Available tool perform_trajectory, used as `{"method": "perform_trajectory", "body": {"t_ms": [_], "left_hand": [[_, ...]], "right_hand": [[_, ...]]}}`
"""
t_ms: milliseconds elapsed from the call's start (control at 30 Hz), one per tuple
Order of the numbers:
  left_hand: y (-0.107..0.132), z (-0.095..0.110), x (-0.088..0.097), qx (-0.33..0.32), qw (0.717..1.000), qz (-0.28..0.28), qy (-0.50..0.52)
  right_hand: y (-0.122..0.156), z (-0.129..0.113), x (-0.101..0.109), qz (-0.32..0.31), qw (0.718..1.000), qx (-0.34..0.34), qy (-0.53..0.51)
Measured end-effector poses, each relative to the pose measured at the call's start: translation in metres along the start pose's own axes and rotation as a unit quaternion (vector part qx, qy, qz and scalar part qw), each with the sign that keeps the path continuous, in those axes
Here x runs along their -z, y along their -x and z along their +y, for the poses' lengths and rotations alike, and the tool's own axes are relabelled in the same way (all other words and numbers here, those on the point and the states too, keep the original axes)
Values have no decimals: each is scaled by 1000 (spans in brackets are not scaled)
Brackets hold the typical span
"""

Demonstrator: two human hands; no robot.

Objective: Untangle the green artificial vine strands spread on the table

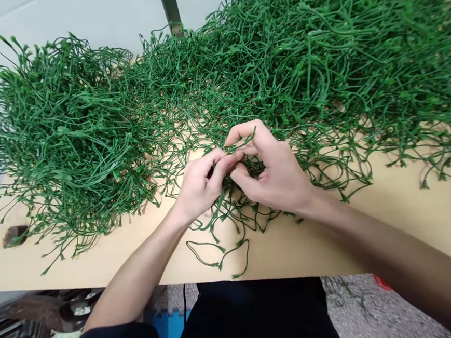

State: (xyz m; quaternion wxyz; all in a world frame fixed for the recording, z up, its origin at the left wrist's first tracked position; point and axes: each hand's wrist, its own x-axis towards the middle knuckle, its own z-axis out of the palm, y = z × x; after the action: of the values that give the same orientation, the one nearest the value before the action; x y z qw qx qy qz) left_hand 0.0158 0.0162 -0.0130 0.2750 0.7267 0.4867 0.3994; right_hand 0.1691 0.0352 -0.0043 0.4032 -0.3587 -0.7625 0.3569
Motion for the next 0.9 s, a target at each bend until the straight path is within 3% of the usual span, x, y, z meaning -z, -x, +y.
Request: {"method": "perform_trajectory", "body": {"t_ms": [333, 567, 667, 733, 800, 900], "left_hand": [[-1, 3, 7, 36, 998, 42, 35], [-2, 1, 9, -21, 999, 38, -31], [-8, 1, 12, -27, 997, 22, -65], [-10, 9, 21, -27, 992, 2, -121], [0, 24, 39, -32, 980, 21, -195], [50, 58, 75, -13, 970, 67, -234]], "right_hand": [[-5, 7, 8, -20, 999, 26, -39], [-10, 13, 9, -96, 985, 20, -139], [-12, 17, 9, -96, 988, 26, -118], [-12, 17, 9, -78, 991, 32, -103], [-13, 16, 10, -60, 992, 33, -102], [-14, 16, 13, -56, 993, 19, -98]]}}
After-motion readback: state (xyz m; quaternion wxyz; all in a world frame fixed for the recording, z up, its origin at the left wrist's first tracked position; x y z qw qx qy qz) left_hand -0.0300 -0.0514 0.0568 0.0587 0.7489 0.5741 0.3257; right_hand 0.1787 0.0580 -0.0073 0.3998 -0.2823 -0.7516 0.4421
